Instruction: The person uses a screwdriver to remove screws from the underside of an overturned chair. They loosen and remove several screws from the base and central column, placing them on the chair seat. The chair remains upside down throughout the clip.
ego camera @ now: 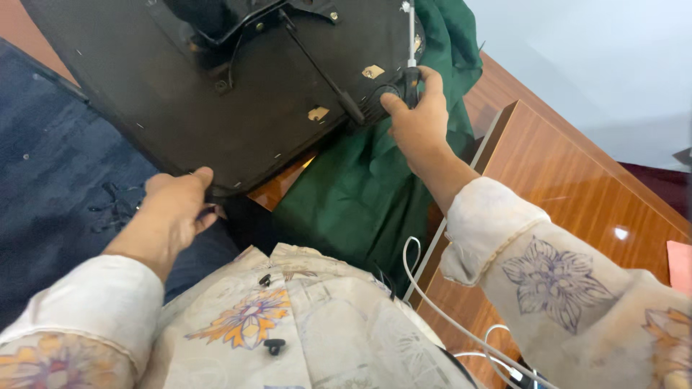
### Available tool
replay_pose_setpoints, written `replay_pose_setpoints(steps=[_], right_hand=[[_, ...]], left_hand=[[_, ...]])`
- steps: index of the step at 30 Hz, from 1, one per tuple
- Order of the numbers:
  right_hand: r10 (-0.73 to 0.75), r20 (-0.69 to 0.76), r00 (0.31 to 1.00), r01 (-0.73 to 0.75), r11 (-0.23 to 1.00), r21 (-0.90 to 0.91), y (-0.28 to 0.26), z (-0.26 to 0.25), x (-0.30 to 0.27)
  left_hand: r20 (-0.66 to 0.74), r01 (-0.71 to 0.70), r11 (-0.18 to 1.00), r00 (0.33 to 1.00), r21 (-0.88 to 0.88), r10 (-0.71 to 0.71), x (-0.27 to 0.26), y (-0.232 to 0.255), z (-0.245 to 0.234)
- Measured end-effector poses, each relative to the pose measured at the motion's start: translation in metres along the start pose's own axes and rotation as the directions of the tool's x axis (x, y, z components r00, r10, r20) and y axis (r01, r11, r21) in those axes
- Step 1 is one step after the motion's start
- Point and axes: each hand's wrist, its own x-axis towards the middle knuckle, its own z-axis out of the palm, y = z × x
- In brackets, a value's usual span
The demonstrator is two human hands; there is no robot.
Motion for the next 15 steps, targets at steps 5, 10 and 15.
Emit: replay_pose_setpoints(steps=[5,10,15], right_hand=[[0.170,-0.019,0.985,-0.166,0.977,0.136,-0.015,0.006,-0.007],[0.248,-0.030,0.968,-0.236,0.948,0.215,-0.025,0.017,-0.029],[0.287,-0.092,0.953,-0.264,0.942,0.208,-0.028,0.025,-0.035]], left_hand=[[0.007,0.016,0.999,1.000,0.040,-0.017,-0.007,0.003,0.001],[0.008,-0.012,1.000,1.000,-0.015,0.012,0.008,0.021,-0.013],[0.019,-0.121,0.989,0.993,0.081,0.120,0.025,0.037,-0.037]])
